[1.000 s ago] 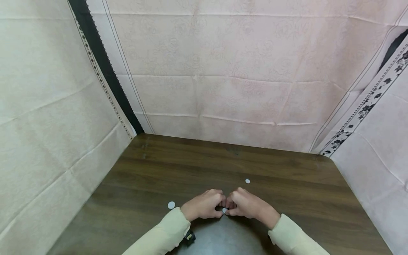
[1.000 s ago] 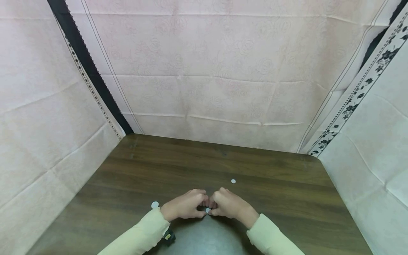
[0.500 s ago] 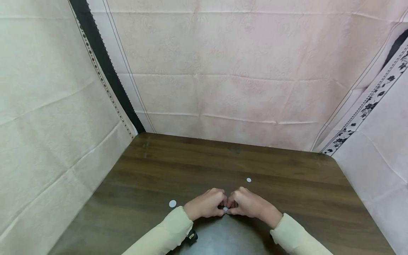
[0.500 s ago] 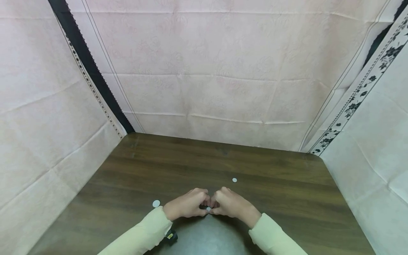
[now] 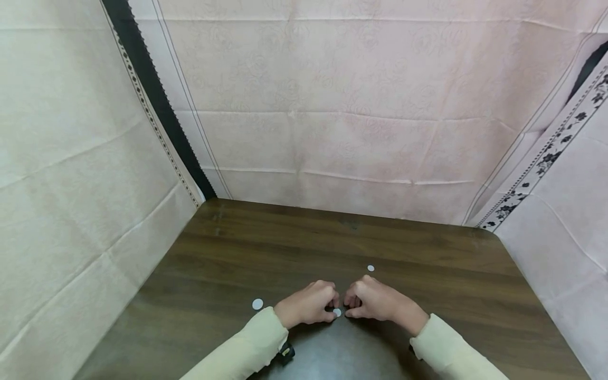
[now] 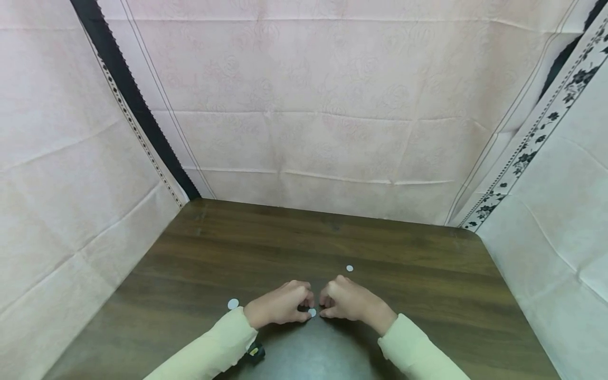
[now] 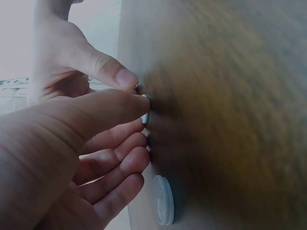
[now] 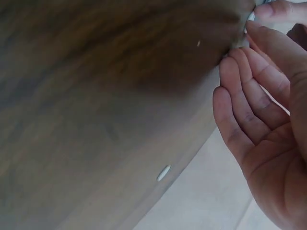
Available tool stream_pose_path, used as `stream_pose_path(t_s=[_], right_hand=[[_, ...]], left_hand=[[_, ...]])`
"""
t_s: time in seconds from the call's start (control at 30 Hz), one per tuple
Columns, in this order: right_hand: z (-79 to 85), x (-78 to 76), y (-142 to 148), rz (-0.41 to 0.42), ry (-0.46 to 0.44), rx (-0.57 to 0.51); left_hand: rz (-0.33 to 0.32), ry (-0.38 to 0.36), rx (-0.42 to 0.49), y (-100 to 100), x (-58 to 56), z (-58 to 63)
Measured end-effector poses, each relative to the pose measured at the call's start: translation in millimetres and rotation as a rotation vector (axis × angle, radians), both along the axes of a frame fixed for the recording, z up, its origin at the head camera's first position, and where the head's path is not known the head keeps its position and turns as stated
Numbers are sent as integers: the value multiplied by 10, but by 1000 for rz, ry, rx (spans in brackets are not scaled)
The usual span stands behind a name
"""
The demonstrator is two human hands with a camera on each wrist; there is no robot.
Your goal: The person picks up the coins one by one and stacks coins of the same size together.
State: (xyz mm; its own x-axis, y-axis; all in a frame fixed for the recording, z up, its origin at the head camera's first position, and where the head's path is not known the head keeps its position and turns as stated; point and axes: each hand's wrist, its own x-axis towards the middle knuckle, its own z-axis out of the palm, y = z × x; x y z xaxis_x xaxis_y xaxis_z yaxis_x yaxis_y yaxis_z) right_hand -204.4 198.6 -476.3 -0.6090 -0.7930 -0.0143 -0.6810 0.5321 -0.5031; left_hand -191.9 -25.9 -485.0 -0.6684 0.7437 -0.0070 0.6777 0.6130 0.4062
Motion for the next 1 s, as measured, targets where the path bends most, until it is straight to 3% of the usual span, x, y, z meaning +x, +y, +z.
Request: stream_pose_path(t_s=[0.4, 0.57, 0.73, 1.0], right_hand=[[103, -279, 320, -124, 220, 42], [116, -410, 422, -219, 259, 87], [127, -525, 471, -284, 252, 125], [110, -639, 498, -352, 158, 180]], left_hand=[[14, -14, -26, 10, -8, -4], [15, 3, -28, 10, -3, -11], [19, 12, -36, 15, -1, -12], [22, 18, -42, 16, 6, -2]])
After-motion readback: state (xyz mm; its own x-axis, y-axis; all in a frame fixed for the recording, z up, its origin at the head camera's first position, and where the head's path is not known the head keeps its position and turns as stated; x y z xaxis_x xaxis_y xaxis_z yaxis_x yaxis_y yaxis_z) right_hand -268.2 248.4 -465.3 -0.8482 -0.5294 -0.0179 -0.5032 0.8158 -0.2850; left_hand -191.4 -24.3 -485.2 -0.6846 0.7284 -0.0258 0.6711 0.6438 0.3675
